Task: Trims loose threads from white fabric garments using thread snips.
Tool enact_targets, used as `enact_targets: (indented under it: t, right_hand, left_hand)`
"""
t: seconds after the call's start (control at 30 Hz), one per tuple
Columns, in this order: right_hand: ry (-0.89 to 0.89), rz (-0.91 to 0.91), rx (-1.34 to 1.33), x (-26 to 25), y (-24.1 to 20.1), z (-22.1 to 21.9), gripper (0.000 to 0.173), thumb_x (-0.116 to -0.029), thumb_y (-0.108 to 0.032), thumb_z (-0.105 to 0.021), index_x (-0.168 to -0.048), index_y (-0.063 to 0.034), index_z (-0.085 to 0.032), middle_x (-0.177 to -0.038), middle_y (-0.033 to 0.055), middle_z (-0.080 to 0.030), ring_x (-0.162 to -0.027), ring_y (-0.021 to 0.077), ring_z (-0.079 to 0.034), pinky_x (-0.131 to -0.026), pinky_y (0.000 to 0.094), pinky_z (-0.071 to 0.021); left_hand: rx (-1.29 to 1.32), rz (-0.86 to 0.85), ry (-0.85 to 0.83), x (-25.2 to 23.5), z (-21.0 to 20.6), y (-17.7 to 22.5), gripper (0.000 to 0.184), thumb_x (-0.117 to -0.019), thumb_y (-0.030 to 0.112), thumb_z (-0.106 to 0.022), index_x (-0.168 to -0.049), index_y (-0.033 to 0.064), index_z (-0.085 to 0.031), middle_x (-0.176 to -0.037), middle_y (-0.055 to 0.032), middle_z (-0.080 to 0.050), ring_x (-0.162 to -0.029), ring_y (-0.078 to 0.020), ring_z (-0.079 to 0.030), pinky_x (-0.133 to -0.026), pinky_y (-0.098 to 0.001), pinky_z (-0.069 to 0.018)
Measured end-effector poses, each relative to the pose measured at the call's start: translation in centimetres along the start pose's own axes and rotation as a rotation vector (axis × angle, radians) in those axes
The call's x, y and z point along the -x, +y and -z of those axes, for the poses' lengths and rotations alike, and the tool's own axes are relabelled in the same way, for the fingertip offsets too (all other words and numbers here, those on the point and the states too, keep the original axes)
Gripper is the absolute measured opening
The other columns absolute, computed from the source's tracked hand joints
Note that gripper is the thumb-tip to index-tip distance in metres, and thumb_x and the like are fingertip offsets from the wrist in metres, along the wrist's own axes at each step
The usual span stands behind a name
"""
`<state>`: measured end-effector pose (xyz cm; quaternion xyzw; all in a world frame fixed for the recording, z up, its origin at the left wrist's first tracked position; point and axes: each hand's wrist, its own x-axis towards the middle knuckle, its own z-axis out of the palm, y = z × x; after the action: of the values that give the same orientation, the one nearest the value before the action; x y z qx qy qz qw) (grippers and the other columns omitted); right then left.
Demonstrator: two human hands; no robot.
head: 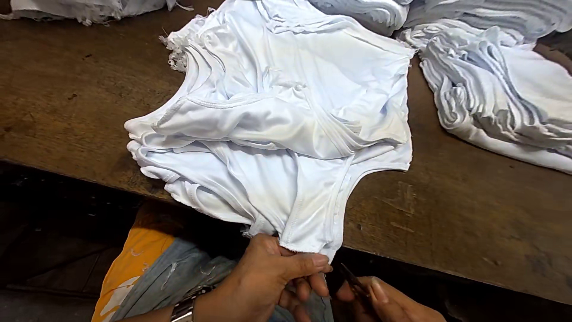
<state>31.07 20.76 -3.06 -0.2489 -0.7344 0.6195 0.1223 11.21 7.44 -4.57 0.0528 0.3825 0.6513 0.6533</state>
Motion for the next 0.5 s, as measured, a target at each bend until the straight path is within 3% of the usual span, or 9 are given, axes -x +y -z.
enact_targets:
  t: [0.3,0.5]
  right_hand:
    - [-0.194,0.029,0.236,-2.1,-0.8,0.6,0.039,-0.1114,-0.02,-0.043,-0.101,0.0032,-0.072,-0.072,0.0053,-0.062,-0.057,0.0085,-0.051,-0.052,0.0263,-0.0432]
    - [-0.215,0.045,0.271,-2.6,-1.0,0.1,0.038,-0.1109,-0.021,-0.046,-0.097,0.0019,-0.072,-0.069,0.0054,-0.061,-0.056,0.0098,-0.052,-0.052,0.0276,-0.0438]
  left_hand:
    - [-0.15,-0.047,-0.006,1.9,1.4,-0.7,0.013,-0.0975,0.012,-0.069,-0.094,0.0011,-0.075,-0.078,-0.0093,-0.074,-0.058,-0.0124,-0.067,-0.053,-0.0278,-0.0587]
    - [-0.144,-0.031,-0.012,1.8,1.5,-0.7,0.013,-0.0975,0.012,-0.069,-0.093,0.0006,-0.074,-0.078,-0.0098,-0.073,-0.058,-0.0127,-0.067,-0.053,-0.0279,-0.0587]
